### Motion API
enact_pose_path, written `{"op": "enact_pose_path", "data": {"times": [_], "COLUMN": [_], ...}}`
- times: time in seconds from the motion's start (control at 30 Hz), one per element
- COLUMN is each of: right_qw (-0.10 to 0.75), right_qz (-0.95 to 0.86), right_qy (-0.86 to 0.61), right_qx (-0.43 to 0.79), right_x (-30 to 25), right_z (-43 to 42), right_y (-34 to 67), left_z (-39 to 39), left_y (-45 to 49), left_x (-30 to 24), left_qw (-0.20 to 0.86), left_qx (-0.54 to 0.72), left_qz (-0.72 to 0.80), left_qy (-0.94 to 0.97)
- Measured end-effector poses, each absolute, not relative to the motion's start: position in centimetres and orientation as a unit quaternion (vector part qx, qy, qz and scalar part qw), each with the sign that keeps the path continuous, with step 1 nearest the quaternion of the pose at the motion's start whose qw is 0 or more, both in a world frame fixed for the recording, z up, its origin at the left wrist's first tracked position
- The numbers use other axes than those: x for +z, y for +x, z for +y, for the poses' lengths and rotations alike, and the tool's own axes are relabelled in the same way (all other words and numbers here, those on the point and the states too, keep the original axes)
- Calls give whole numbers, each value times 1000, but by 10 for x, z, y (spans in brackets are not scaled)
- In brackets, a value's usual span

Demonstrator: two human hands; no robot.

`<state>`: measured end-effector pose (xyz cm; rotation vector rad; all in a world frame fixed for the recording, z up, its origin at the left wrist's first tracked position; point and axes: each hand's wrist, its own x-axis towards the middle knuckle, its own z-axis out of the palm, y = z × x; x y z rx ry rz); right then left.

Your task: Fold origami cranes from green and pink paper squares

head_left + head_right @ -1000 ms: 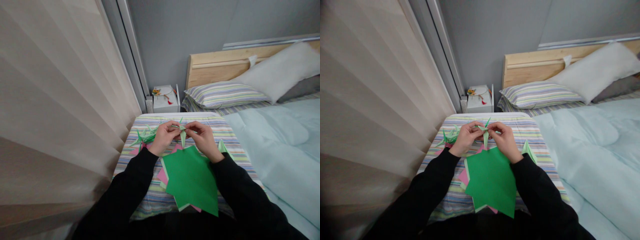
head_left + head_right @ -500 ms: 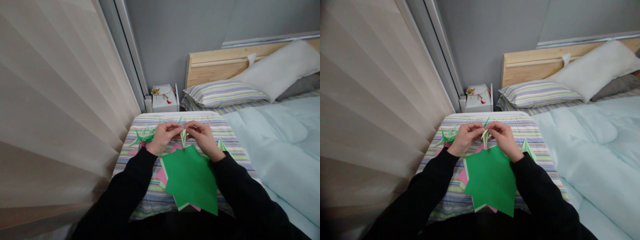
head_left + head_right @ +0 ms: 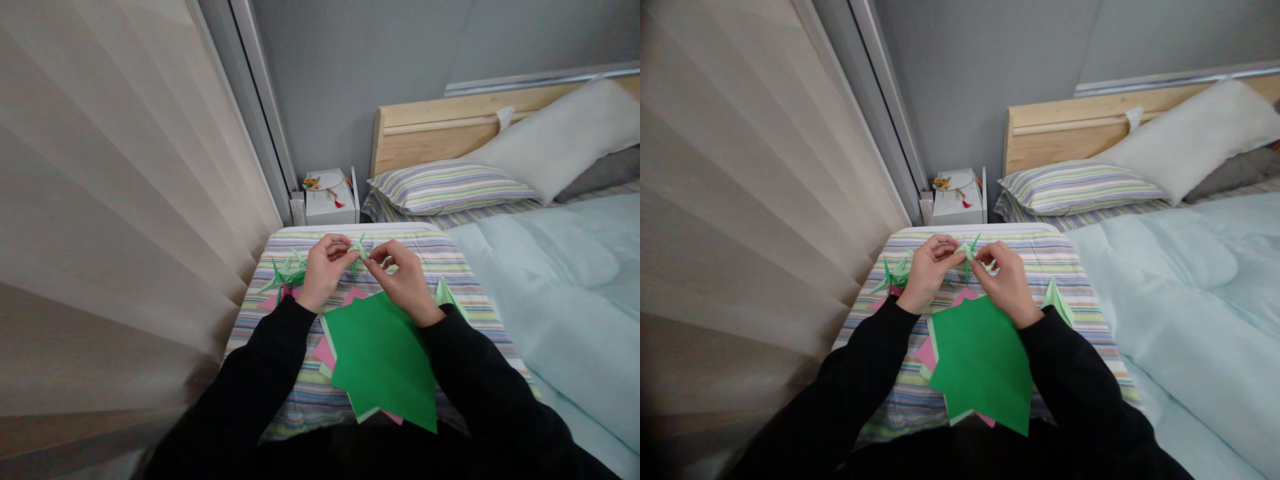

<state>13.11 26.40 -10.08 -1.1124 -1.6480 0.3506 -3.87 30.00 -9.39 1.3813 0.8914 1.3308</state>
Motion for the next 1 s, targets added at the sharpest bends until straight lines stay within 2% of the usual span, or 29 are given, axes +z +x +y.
{"op": "enact_pose_path", "data": {"times": [0.17, 0.43, 0.73, 1.0], "right_qw": [494, 515, 495, 549], "right_qz": [-713, -686, -691, -628], "right_qy": [-480, -497, -504, -526], "right_qx": [132, 129, 156, 164], "right_x": [-107, -109, -101, -100], "right_z": [266, 269, 264, 264], "right_y": [131, 134, 130, 130], "left_z": [301, 296, 294, 297], "left_y": [-39, -37, -35, -36], "left_x": [-99, -94, -95, -95], "left_qw": [471, 431, 416, 458], "left_qx": [527, 502, 512, 515], "left_qz": [362, 359, 361, 358], "left_qy": [607, 658, 659, 630]}}
